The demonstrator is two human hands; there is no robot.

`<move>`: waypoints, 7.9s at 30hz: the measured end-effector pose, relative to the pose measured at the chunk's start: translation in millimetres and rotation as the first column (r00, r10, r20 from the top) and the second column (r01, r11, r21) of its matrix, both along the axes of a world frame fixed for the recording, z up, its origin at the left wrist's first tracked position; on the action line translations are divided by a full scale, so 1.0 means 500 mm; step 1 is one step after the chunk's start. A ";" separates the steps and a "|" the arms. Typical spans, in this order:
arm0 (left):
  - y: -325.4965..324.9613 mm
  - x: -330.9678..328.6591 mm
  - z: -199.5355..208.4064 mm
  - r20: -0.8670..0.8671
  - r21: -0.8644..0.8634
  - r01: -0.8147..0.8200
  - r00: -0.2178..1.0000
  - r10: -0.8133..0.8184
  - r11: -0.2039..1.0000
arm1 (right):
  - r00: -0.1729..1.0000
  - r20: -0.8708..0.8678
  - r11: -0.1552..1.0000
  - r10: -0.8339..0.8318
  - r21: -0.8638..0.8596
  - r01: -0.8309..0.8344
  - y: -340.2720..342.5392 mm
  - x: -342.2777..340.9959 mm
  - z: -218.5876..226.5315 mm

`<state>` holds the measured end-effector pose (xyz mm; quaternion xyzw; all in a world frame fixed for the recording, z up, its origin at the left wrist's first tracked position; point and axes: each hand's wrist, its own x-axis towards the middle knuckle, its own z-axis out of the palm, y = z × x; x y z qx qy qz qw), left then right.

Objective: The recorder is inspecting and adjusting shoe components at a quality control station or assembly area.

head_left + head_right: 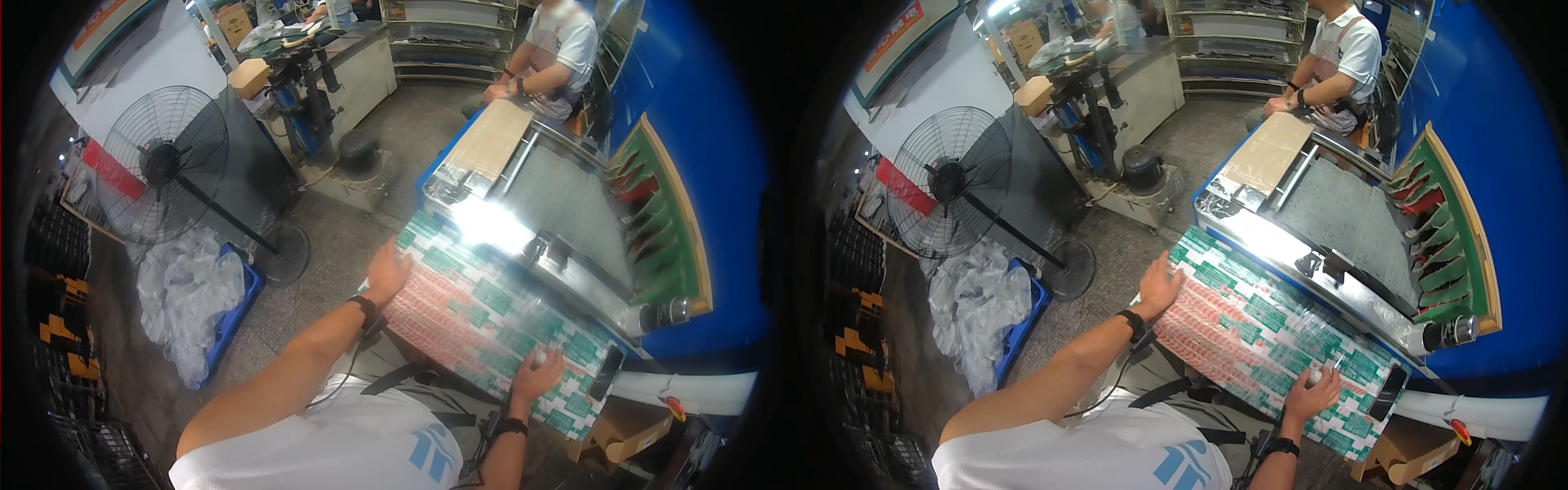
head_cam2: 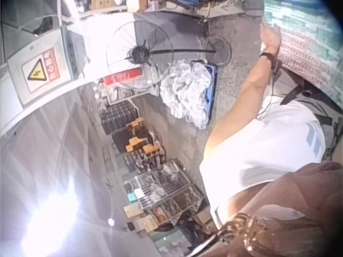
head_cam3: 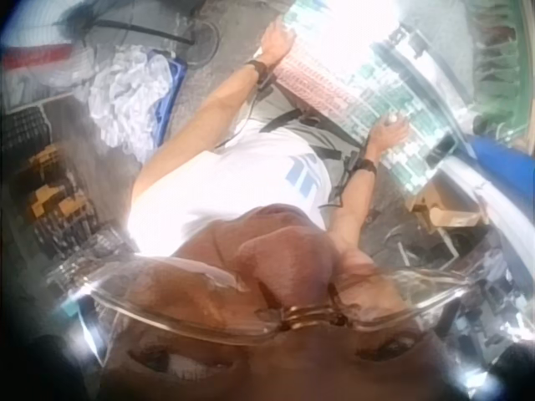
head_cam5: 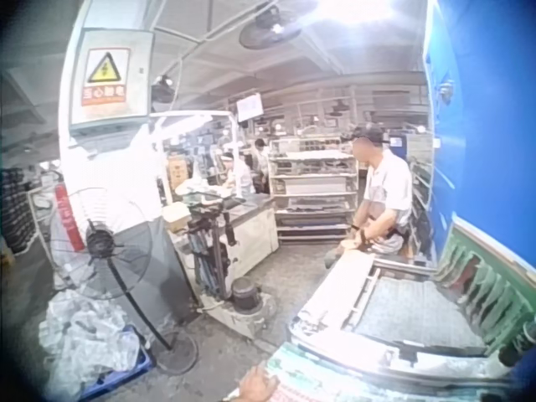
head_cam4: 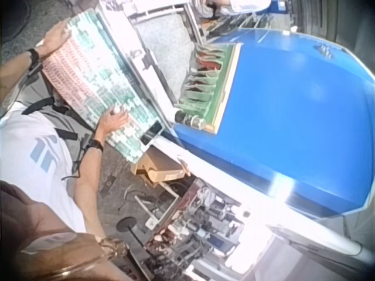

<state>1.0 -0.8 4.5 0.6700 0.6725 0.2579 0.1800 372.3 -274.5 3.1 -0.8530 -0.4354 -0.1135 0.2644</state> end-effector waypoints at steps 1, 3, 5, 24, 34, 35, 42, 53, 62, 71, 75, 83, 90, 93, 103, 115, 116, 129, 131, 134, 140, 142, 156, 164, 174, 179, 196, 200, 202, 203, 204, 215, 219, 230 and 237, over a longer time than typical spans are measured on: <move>0.000 0.000 0.000 -0.007 -0.019 -0.006 1.000 0.006 1.000 | 1.000 -0.015 1.000 0.000 0.007 0.000 0.000 0.000 0.000; 0.001 -0.001 -0.002 -0.031 0.006 0.004 1.000 -0.004 1.000 | 1.000 -0.009 1.000 0.010 0.011 -0.010 0.000 -0.001 -0.001; 0.002 -0.001 -0.004 -0.031 -0.004 0.000 1.000 0.000 1.000 | 1.000 -0.017 1.000 0.009 0.010 -0.009 0.000 0.000 -0.001; -0.001 -0.002 -0.002 -0.033 -0.012 0.010 0.999 -0.010 1.000 | 0.998 0.064 1.000 -0.005 -0.011 0.006 -0.003 0.002 -0.002; -0.005 0.001 0.009 0.024 0.001 -0.001 1.000 0.001 1.000 | 0.998 0.058 1.000 -0.012 -0.019 0.013 -0.003 0.009 -0.020; -0.004 0.000 0.008 0.025 0.001 -0.004 1.000 0.004 1.000 | 0.998 0.068 1.000 -0.005 -0.012 0.006 -0.003 0.009 -0.020; 0.000 -0.003 0.000 -0.021 -0.022 0.019 1.000 -0.019 1.000 | 0.997 0.076 1.000 -0.009 -0.015 0.010 -0.003 0.012 -0.020; -0.004 0.001 0.008 -0.009 -0.033 0.013 1.000 -0.014 0.999 | 0.998 0.053 0.999 -0.025 -0.028 0.026 -0.006 0.010 -0.020; -0.001 0.002 0.009 -0.019 -0.041 0.014 1.000 -0.015 0.999 | 1.000 0.013 1.000 -0.002 -0.004 0.002 -0.005 0.005 -0.007; -0.002 0.001 0.007 0.013 -0.044 0.002 1.000 -0.002 0.999 | 1.000 0.025 1.000 -0.005 -0.017 0.005 -0.003 0.005 -0.008; 0.000 0.001 0.004 -0.033 -0.037 0.008 0.999 -0.009 0.999 | 1.000 0.019 0.999 -0.009 -0.033 0.010 -0.004 0.006 -0.008; 0.000 0.000 0.000 -0.045 -0.019 0.003 0.999 -0.003 1.000 | 1.000 0.015 0.999 -0.015 -0.037 0.016 -0.002 0.001 -0.002; -0.001 0.000 0.000 -0.044 -0.010 0.008 0.999 -0.008 1.000 | 1.000 0.024 0.999 -0.017 -0.032 0.018 0.000 -0.001 0.003; -0.002 0.000 0.000 -0.042 -0.009 0.007 0.999 -0.007 1.000 | 1.000 0.005 0.999 -0.016 -0.031 0.016 0.000 0.000 0.003; 0.000 0.000 -0.001 -0.046 -0.013 0.005 0.999 -0.006 1.000 | 1.000 -0.010 0.999 -0.019 -0.027 0.018 0.001 -0.001 0.004; -0.001 -0.001 0.002 -0.051 -0.016 0.013 0.999 -0.014 1.000 | 1.000 0.015 1.000 -0.014 -0.024 0.014 -0.001 0.002 -0.002; -0.001 -0.001 0.003 -0.048 -0.023 0.015 0.999 -0.016 1.000 | 1.000 0.028 1.000 -0.008 -0.017 0.009 -0.001 0.001 -0.002; -0.002 0.002 0.012 -0.039 -0.050 0.004 0.999 -0.006 0.999 | 0.999 0.041 1.000 -0.009 -0.002 0.009 0.000 -0.002 0.003; -0.003 0.002 0.015 -0.039 -0.045 0.004 0.999 -0.006 0.999 | 0.998 0.064 1.000 -0.012 0.002 0.012 -0.001 -0.001 0.003; -0.003 0.002 0.018 0.006 -0.099 0.004 1.000 -0.003 0.995 | 1.000 0.018 1.000 -0.015 -0.025 0.015 -0.001 0.000 0.002; -0.003 0.003 0.013 -0.031 -0.060 0.001 1.000 -0.003 0.998 | 1.000 0.012 1.000 -0.014 -0.024 0.014 -0.001 0.002 -0.004; -0.001 0.003 0.011 -0.043 -0.061 -0.006 0.999 0.003 0.998 | 1.000 0.000 0.999 -0.028 -0.042 0.028 -0.001 0.002 -0.005; 0.003 -0.002 -0.014 -0.035 0.002 0.014 0.999 -0.014 1.000 | 1.000 0.026 1.000 0.007 0.013 -0.007 -0.003 0.002 -0.005; 0.000 -0.003 -0.011 -0.025 -0.004 0.006 1.000 -0.006 1.000 | 1.000 0.016 1.000 0.000 -0.002 0.000 -0.002 0.002 -0.006; -0.002 0.000 0.004 0.003 -0.037 0.005 1.000 -0.005 0.999 | 0.999 0.045 1.000 -0.016 -0.012 0.016 -0.002 0.002 -0.006; -0.003 0.000 0.009 0.017 -0.045 0.004 1.000 -0.004 0.999 | 0.998 0.059 1.000 -0.012 -0.021 0.013 -0.003 0.004 -0.011; -0.001 0.000 -0.003 -0.037 0.022 0.011 0.999 -0.010 1.000 | 0.999 0.044 0.999 -0.019 -0.032 0.020 -0.002 0.001 0.000; 0.000 -0.002 -0.008 -0.028 0.021 0.012 1.000 -0.012 1.000 | 0.999 0.038 1.000 -0.012 -0.026 0.013 -0.002 0.000 0.000; 0.000 -0.003 -0.007 -0.030 0.026 0.018 0.999 -0.018 0.999 | 0.999 0.054 1.000 -0.004 -0.006 0.004 -0.001 0.001 -0.001; -0.001 -0.003 -0.006 -0.029 0.015 0.022 0.999 -0.021 1.000 | 0.998 0.068 1.000 -0.001 -0.002 0.001 -0.001 0.001 -0.001; -0.001 -0.002 -0.006 -0.027 0.014 0.021 0.999 -0.021 1.000 | 0.998 0.068 1.000 -0.007 -0.007 0.007 -0.001 0.000 -0.001; -0.001 -0.003 -0.001 -0.008 0.059 0.039 0.999 -0.038 0.998 | 0.999 0.040 1.000 -0.016 0.013 0.015 0.002 0.002 -0.001; -0.003 0.000 0.008 0.026 -0.015 0.023 0.999 -0.023 1.000 | 1.000 0.012 1.000 -0.002 -0.006 0.002 -0.005 0.001 -0.001; 0.035 0.007 0.013 0.171 -0.155 -0.126 0.973 0.153 0.980 | 1.000 -0.015 1.000 0.004 0.024 -0.003 -0.003 -0.001 0.005; -0.063 0.166 0.358 0.760 0.228 0.259 0.556 -0.337 0.939 | 1.000 -0.022 1.000 -0.015 -0.026 0.015 -0.001 0.003 -0.001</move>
